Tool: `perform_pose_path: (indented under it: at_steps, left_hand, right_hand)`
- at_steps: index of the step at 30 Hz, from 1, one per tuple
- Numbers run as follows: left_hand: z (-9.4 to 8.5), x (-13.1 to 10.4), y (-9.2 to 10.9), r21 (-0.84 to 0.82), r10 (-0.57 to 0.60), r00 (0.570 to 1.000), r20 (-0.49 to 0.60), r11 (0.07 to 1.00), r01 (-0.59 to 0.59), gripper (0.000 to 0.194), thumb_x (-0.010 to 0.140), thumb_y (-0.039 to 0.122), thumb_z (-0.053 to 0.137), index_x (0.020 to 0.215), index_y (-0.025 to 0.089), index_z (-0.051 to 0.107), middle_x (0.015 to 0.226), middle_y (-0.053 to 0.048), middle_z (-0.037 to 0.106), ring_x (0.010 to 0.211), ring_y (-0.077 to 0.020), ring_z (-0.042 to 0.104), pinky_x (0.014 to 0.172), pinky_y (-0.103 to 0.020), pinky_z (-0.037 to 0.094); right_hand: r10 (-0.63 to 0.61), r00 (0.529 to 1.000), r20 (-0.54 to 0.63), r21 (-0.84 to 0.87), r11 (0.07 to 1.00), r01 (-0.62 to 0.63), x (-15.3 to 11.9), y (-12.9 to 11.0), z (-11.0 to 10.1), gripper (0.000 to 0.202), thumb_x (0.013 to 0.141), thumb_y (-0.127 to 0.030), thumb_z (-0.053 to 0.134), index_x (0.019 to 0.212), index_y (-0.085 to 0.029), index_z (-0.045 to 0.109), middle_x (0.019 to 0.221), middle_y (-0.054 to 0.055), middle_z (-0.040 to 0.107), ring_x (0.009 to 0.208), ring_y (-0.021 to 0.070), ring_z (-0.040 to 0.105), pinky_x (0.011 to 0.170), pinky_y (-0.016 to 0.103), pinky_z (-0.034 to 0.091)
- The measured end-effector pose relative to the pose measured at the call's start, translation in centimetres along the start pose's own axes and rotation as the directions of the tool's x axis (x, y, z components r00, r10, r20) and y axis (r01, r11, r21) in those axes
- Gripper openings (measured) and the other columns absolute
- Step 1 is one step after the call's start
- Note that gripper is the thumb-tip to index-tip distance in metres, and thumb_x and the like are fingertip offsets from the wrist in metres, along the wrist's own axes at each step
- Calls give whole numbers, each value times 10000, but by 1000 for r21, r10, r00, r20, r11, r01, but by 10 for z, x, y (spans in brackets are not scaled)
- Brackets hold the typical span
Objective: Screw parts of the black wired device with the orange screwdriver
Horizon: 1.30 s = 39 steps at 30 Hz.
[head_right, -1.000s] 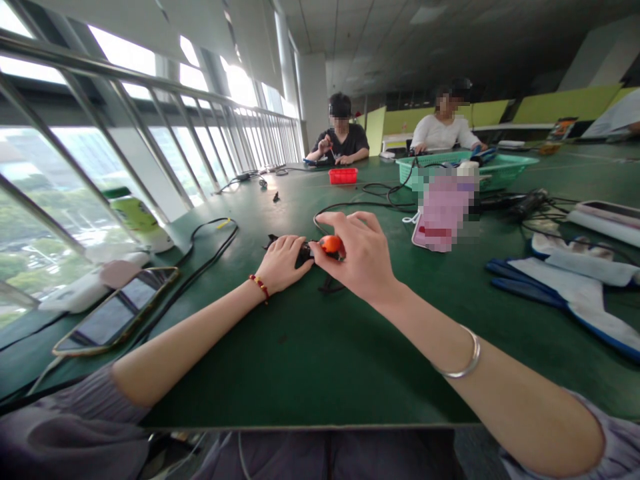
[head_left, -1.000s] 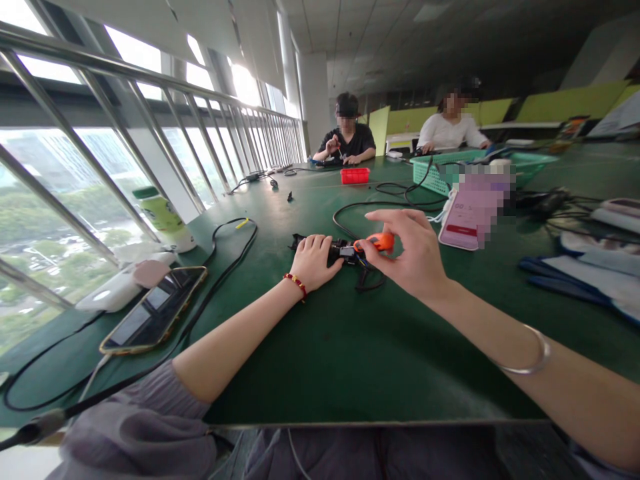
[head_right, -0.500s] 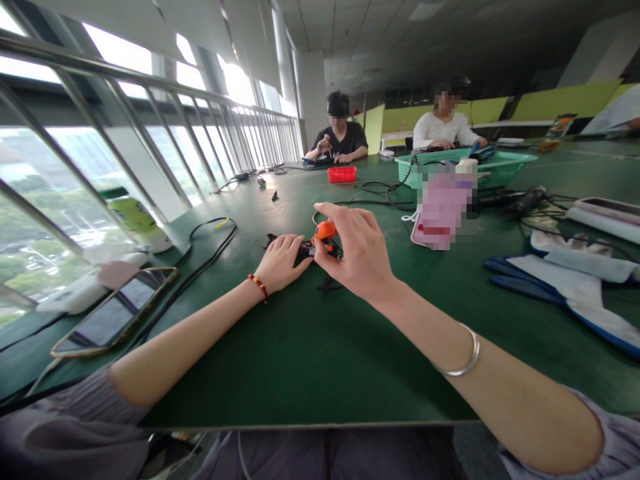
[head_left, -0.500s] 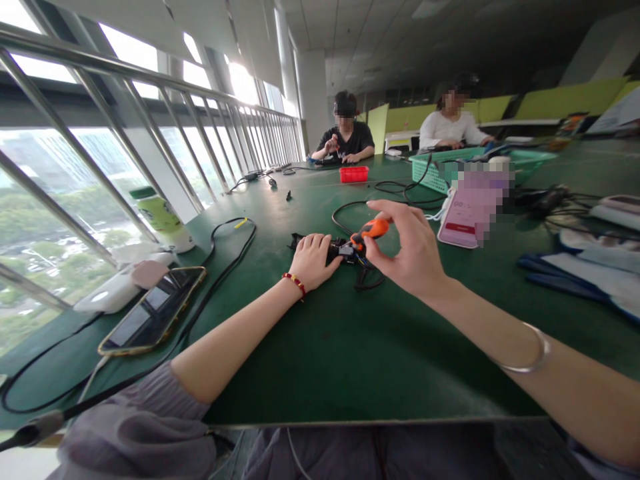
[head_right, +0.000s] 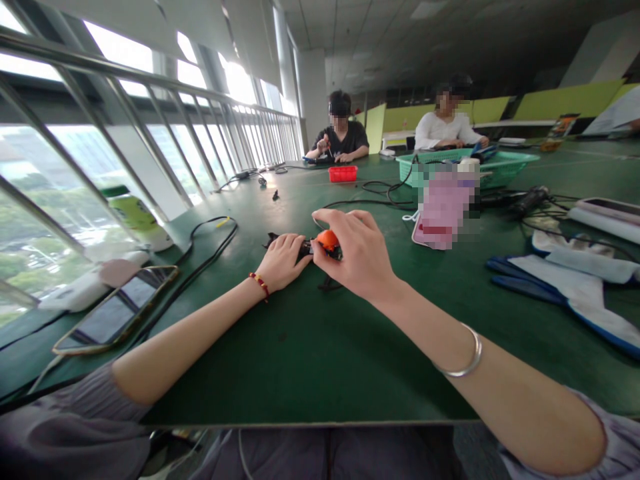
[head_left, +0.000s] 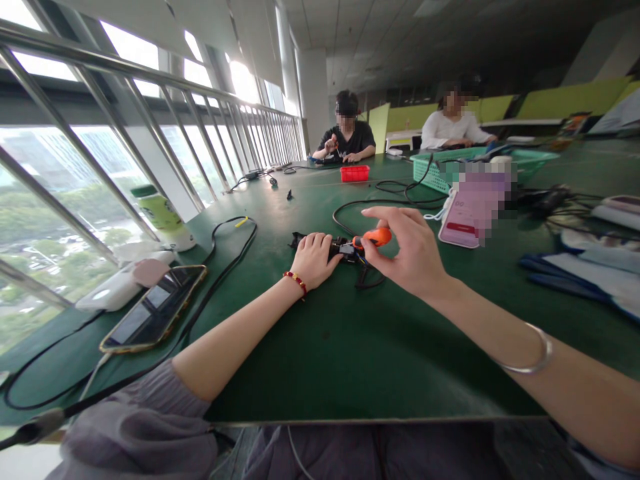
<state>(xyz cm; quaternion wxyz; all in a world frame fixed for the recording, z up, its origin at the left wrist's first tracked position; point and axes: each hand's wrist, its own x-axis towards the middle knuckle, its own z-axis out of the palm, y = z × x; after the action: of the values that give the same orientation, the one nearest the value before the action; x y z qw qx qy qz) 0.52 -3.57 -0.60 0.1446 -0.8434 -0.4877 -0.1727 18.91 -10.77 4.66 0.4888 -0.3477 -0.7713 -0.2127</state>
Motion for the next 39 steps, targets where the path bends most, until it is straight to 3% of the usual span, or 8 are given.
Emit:
perform_pose_path:
  at_steps: [15, 24, 31, 39]
  left_hand:
    - [1, 2, -4, -82, -12, 1000, -5, 997, 12, 410, 881, 459, 408, 1169, 179, 494, 1176, -94, 541, 1147, -254, 427, 980, -407, 366]
    - [0, 4, -8, -117, -14, 1000, 1, 993, 14, 402, 871, 469, 435, 1155, 197, 518, 1168, -79, 563, 1140, -254, 440, 960, -409, 387]
    - [1, 3, -8, -118, 1, 1000, -7, 993, -2, 415, 867, 480, 437, 1163, 199, 516, 1163, -77, 562, 1128, -251, 444, 963, -408, 384]
    - [-2, 3, -6, -55, 26, 1000, 8, 998, -26, 434, 876, 468, 411, 1174, 163, 499, 1168, -101, 552, 1126, -259, 443, 967, -404, 378]
  right_hand:
    - [-13, 1000, -2, 16, 1000, 13, -1, 1, 1, 347, 804, -237, 514, 1148, -204, 480, 961, 62, 635, 816, 200, 596, 788, 356, 455]
    - [-1, 1000, -12, 8, 1000, 1, -1, 1, 2, 296, 816, -292, 529, 1097, -202, 514, 890, 45, 644, 784, 189, 590, 788, 343, 448]
    - [-30, 999, -14, 23, 999, 30, -2, 0, 1, 383, 808, -199, 486, 1189, -213, 445, 1000, 74, 626, 875, 215, 589, 808, 376, 454]
    - [20, 1000, -1, 0, 1000, -20, -1, 1, 2, 262, 818, -321, 537, 1050, -198, 537, 843, 33, 637, 750, 184, 576, 774, 338, 446]
